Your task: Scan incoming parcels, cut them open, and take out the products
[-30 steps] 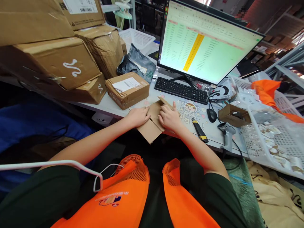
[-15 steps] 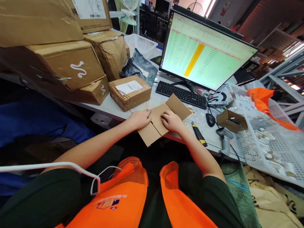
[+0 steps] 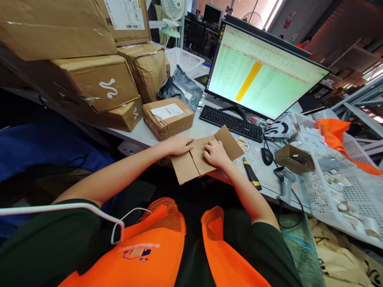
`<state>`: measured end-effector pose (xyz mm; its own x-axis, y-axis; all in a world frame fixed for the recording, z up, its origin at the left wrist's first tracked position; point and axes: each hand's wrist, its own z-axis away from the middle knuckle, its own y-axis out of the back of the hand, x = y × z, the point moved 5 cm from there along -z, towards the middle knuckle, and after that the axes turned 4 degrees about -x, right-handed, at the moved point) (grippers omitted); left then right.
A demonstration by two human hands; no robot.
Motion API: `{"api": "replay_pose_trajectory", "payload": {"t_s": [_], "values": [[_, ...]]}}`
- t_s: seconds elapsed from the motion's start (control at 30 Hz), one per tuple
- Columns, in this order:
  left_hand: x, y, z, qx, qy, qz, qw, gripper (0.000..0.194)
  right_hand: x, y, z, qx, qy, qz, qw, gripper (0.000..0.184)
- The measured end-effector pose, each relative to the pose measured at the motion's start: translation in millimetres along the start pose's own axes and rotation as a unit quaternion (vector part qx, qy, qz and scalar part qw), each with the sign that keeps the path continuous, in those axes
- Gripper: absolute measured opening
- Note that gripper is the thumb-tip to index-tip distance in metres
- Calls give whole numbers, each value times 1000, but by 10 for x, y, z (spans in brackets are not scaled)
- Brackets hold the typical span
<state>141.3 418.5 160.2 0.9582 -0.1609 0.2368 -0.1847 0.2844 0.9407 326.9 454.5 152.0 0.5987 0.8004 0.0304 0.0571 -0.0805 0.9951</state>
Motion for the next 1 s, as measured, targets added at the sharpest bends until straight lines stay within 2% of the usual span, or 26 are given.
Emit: {"api": "replay_pose_trajectory", "payload": {"t_s": [0.1, 0.2, 0.27, 0.33, 0.37, 0.47, 0.57, 0.63, 0.7, 0.73, 0.8, 0.87, 0.9, 0.97, 1.0], "values": [[-6, -15, 4, 12, 0, 23, 1000, 62, 51, 100, 27, 48, -4, -9, 999, 24], [57, -6, 23, -6, 1, 14, 1000, 68, 109, 284, 250, 168, 2, -43, 985, 26], [148, 26, 29, -22, 13, -23, 999, 82, 84, 393, 535, 280, 11, -74, 957, 31], [282, 87, 15, -9, 16, -79, 997, 97, -1, 429, 874, 380, 3, -104, 919, 28], [360, 118, -4, 6, 9, -105, 994, 98, -58, 412, 1039, 418, -13, -116, 901, 25], [547, 135, -103, 16, -22, -128, 991, 82, -229, 239, 1455, 488, -98, -146, 855, 10], [610, 83, -226, -12, -50, -124, 991, 65, -358, -31, 1732, 515, -173, -156, 825, 13], [573, 99, -300, -9, -74, -120, 990, 58, -418, -218, 1836, 513, -194, -184, 816, 16], [437, 189, -372, 13, -74, -60, 995, 48, -467, -387, 1902, 509, -220, -240, 797, 16], [333, 253, -408, 32, -62, -6, 998, 43, -485, -460, 1932, 514, -248, -272, 774, 17], [79, 367, -464, 85, -13, 147, 985, 38, -518, -592, 1980, 527, -329, -347, 703, 28], [-164, 370, -479, 135, 57, 312, 939, 34, -557, -711, 1976, 521, -404, -450, 603, 46], [-246, 308, -472, 143, 87, 381, 909, 30, -582, -762, 1940, 504, -423, -514, 551, 54], [-312, 120, -439, 146, 115, 487, 854, 26, -649, -830, 1827, 447, -431, -639, 454, 61], [-305, 20, -420, 144, 112, 519, 835, 29, -685, -843, 1775, 418, -429, -688, 411, 62]]}}
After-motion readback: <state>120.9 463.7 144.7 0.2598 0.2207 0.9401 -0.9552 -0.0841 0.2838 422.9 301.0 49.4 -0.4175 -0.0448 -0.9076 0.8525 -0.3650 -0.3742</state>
